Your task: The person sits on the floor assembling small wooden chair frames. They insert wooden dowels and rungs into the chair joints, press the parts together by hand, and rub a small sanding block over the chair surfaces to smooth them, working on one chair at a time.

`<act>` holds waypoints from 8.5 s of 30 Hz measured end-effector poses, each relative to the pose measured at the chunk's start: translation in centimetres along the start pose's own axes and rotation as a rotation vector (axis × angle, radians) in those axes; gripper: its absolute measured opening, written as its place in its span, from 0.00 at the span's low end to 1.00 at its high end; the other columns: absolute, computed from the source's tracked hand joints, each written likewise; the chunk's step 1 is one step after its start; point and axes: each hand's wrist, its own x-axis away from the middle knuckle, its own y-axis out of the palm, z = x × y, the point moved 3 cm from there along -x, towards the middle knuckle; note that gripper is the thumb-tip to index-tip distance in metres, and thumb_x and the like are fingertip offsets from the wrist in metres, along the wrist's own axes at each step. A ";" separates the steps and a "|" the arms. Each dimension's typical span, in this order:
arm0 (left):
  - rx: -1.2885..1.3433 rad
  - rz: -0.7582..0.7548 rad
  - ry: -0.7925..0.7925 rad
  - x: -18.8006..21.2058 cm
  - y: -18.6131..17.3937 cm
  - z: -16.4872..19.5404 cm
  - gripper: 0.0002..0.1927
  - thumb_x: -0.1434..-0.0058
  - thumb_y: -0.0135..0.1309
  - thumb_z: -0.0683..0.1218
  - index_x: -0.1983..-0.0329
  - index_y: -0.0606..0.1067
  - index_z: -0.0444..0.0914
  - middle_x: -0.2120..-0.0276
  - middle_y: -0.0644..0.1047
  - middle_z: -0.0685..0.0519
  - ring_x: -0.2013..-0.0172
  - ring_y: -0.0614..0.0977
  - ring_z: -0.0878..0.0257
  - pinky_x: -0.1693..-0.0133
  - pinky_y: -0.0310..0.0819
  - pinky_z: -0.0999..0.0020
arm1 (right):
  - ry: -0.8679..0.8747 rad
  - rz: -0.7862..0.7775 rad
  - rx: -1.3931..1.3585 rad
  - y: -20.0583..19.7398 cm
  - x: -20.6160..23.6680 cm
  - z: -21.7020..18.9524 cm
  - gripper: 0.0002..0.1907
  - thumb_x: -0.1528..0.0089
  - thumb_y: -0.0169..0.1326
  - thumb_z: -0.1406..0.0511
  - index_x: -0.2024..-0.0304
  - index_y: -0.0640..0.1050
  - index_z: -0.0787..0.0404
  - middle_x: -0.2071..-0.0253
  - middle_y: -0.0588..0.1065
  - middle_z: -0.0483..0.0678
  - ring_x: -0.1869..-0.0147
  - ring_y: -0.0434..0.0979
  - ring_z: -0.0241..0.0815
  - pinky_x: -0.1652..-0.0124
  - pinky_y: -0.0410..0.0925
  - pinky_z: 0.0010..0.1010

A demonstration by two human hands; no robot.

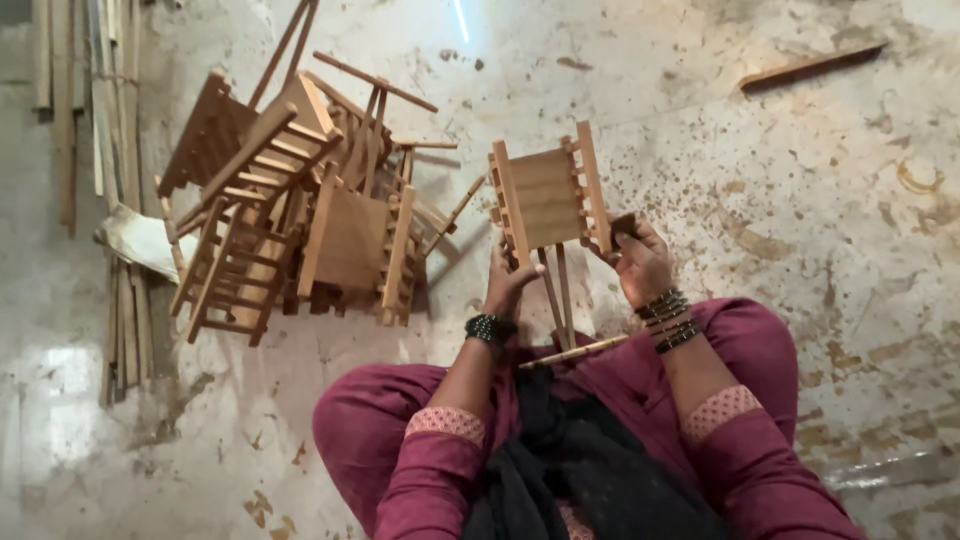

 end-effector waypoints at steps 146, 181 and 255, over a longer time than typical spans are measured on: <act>0.795 -0.352 0.216 12.1 7.8 12.6 0.49 0.35 0.44 0.69 0.19 0.42 0.46 0.23 0.52 0.53 0.25 0.55 0.57 0.27 0.45 0.56 | -1.032 -0.568 1.284 25.3 8.7 -5.1 0.13 0.38 0.58 0.73 0.52 0.82 0.58 0.55 0.83 0.48 0.54 0.84 0.47 0.51 0.73 0.37; 0.882 -0.404 0.050 11.4 4.0 11.0 0.34 0.15 0.35 0.67 0.42 0.68 0.30 0.49 0.76 0.40 0.47 0.80 0.51 0.45 0.76 0.57 | -0.563 -0.320 0.972 21.0 15.1 -1.7 0.11 0.28 0.51 0.73 0.45 0.80 0.68 0.51 0.81 0.53 0.50 0.81 0.40 0.49 0.72 0.28; 0.276 -0.211 0.590 13.0 5.7 17.3 0.33 0.21 0.45 0.54 0.22 0.57 0.29 0.25 0.62 0.45 0.25 0.64 0.57 0.25 0.57 0.59 | -1.198 -0.155 1.717 20.1 11.8 -2.5 0.20 0.31 0.47 0.72 0.37 0.77 0.69 0.36 0.75 0.59 0.25 0.69 0.54 0.23 0.48 0.48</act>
